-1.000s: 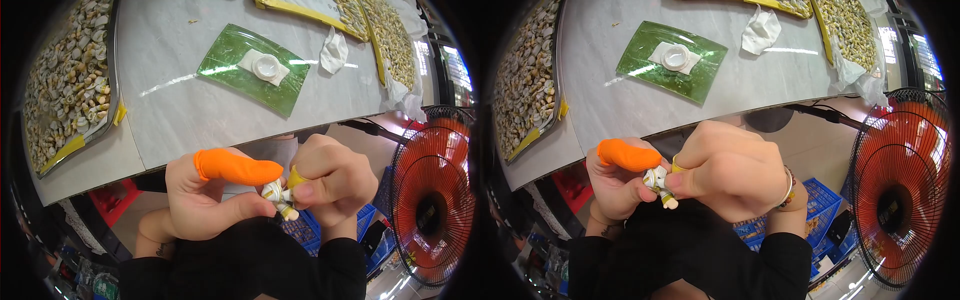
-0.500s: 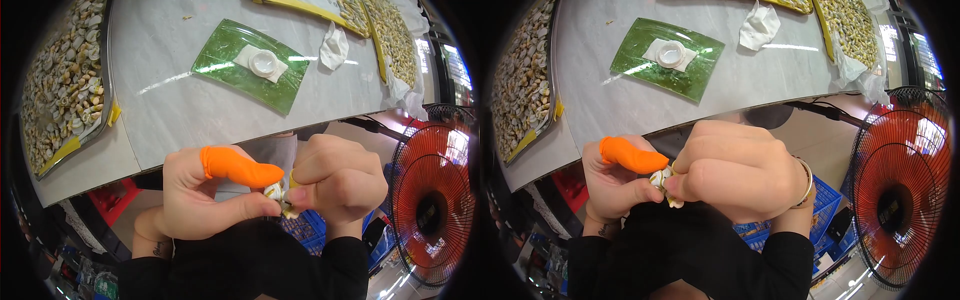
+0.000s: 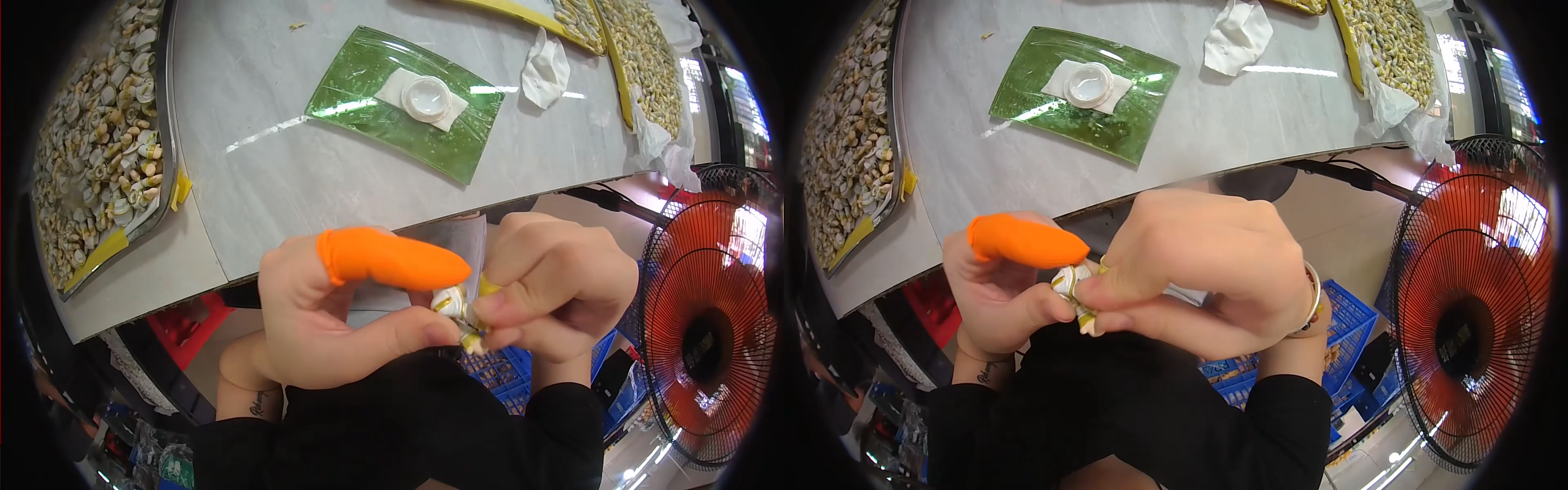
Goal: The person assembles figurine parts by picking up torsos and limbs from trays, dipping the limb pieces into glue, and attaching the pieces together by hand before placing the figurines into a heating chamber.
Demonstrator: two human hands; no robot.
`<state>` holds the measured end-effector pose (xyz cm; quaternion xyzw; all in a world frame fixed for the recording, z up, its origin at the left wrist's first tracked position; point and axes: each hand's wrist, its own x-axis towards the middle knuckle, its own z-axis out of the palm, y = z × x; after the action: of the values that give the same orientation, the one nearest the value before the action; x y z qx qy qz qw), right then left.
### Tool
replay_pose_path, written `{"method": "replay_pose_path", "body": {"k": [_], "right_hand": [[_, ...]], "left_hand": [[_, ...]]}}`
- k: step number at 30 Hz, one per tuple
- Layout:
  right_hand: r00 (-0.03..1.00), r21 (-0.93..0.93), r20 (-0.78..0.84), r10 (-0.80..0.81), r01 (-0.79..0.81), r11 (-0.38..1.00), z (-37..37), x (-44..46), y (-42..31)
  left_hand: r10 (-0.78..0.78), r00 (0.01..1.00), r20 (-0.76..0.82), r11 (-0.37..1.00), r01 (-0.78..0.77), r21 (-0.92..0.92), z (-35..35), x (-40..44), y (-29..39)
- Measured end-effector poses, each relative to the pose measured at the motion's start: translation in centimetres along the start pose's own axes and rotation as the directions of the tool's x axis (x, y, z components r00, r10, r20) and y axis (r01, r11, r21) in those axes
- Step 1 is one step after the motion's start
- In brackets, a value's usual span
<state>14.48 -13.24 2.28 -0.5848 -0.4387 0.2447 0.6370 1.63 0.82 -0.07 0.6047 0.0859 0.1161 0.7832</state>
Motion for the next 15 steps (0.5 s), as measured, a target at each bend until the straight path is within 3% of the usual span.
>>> {"method": "replay_pose_path", "body": {"k": [2,3,5,9,13,15], "right_hand": [[0.99,-0.057,0.128,-0.066,0.073,0.996,-1.0,0.1,0.1],[0.989,-0.057,0.13,-0.068,0.076,0.995,-1.0,0.2,0.5],[0.971,-0.273,0.085,-0.224,0.239,0.932,-0.8,0.1,1.4],[0.969,-0.519,0.049,-0.244,0.233,0.823,0.3,-0.4,0.9],[0.972,-0.429,0.042,-0.231,0.226,0.875,0.5,-0.5,0.8],[0.986,-0.297,0.058,-0.155,0.165,0.941,0.4,-0.8,0.9]], "left_hand": [[-0.165,0.984,0.074,0.915,0.18,-0.361,0.2,0.1,-0.1],[-0.162,0.984,0.072,0.916,0.177,-0.36,0.2,0.2,-0.1],[-0.26,0.937,0.233,0.741,0.348,-0.574,-0.1,0.5,0.0],[-0.22,0.949,0.226,0.675,0.315,-0.667,-0.3,0.2,-0.4],[-0.098,0.981,0.167,0.745,0.184,-0.641,0.3,-0.1,-0.9],[-0.047,0.993,0.112,0.894,0.091,-0.438,0.5,-0.5,-1.0]]}}
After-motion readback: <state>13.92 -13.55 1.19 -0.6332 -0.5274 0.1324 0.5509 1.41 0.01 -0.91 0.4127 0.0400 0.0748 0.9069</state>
